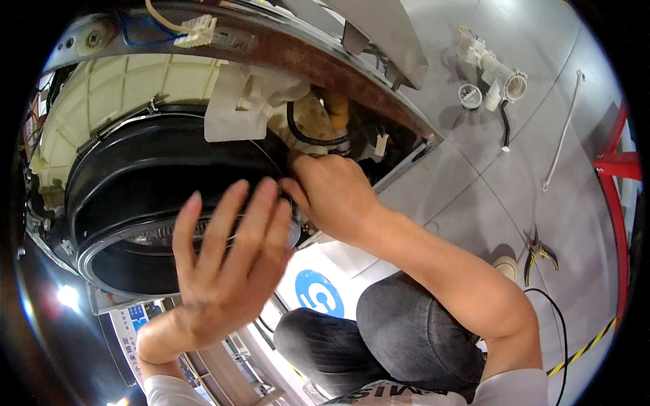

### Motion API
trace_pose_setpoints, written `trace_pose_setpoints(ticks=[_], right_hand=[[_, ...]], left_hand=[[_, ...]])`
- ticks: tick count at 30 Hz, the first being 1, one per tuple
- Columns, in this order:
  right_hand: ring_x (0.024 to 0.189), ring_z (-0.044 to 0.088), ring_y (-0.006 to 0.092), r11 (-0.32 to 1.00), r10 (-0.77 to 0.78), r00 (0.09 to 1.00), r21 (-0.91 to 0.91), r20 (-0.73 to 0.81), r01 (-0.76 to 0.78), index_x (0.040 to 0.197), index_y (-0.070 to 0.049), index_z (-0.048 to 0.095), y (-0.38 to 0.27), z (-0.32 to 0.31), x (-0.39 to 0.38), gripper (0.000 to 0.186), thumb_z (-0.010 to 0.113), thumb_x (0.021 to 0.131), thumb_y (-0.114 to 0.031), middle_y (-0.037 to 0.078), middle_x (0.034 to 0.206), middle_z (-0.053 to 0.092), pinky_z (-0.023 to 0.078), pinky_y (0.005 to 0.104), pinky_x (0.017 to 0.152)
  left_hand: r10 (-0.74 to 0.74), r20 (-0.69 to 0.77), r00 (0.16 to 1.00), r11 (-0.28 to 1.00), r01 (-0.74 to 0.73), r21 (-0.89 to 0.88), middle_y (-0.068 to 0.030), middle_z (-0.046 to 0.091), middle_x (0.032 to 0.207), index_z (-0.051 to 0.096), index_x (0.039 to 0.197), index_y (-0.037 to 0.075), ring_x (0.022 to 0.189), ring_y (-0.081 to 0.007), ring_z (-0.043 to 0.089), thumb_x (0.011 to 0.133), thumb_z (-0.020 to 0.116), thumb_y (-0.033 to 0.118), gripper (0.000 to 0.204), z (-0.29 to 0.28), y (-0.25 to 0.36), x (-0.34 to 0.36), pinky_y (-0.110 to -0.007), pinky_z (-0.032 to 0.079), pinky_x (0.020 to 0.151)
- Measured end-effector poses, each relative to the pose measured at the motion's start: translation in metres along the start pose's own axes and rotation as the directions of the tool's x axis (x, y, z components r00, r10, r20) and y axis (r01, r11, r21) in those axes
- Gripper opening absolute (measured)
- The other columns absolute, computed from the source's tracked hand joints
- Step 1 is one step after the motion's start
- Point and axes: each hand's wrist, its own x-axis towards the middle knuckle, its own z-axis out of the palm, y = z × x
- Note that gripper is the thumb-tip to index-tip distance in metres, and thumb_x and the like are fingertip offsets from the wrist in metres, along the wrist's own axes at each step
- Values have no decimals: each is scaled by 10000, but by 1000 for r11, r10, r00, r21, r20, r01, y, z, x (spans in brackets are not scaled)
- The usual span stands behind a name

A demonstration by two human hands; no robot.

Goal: The person installs a large rubber door seal onto a washing machine drum, fitting the seal into place and then securing it with a wire spring clamp using their hands.

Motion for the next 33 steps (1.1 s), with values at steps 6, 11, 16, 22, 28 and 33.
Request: trace_pose_setpoints(ticks=[6, 11, 16, 22, 28, 33], right_hand=[[693, 634, 416, 999, -25, 1000, -35, 1, 25, 851, 13, 583, 0, 3, 2, 195, 607, 882, -179, 215, 689, 621, 512, 486, 642], [620, 630, 391, 985, -110, 993, -140, -36, 104, 821, 9, 587, 0, 6, 1, 194, 602, 864, -180, 191, 638, 611, 519, 464, 588], [557, 623, 356, 959, -161, 980, -251, -116, 128, 797, -4, 597, 0, 11, 2, 201, 617, 833, -200, 167, 595, 598, 516, 438, 532], [547, 623, 346, 954, -179, 976, -266, -123, 141, 803, -8, 603, 3, 13, 1, 197, 621, 832, -201, 153, 586, 594, 511, 428, 517], [585, 634, 328, 944, -190, 978, -289, -85, 158, 845, -14, 602, 0, 8, 1, 182, 612, 854, -196, 135, 645, 617, 506, 412, 521], [612, 626, 316, 923, -277, 956, -304, -96, 237, 880, -14, 599, 6, 8, 2, 176, 627, 849, -185, 132, 682, 613, 489, 411, 529]], left_hand=[[-22, 117, 993, 996, 11, 93, -51, 576, 964, 626, 1247, 107, 872, -205, 532, 848, 642, 266, 430, 14, -19, 0, -397, 386, 886], [-112, 59, 992, 991, 106, 87, -70, 580, 847, 616, 1242, 100, 798, -228, 574, 767, 563, 132, 479, 24, -21, 11, -388, 416, 838], [-137, -36, 990, 987, 139, 81, -55, 522, 728, 639, 1024, 54, 672, -197, 543, 746, 594, 130, 291, 33, -22, 20, -363, 421, 724], [-65, -144, 987, 998, 65, -7, -39, 508, 685, 616, 848, 57, 636, -183, 535, 753, 622, 111, 110, 41, -37, 21, -359, 422, 681], [-19, -118, 993, 992, 5, -123, -36, 533, 712, 639, 873, 87, 682, -192, 565, 790, 613, 101, 88, 44, -55, 13, -369, 439, 730], [46, -167, 985, 990, -67, -124, -33, 532, 722, 661, 907, 88, 697, -185, 558, 781, 620, 108, 134, 52, -68, 5, -360, 451, 802]])
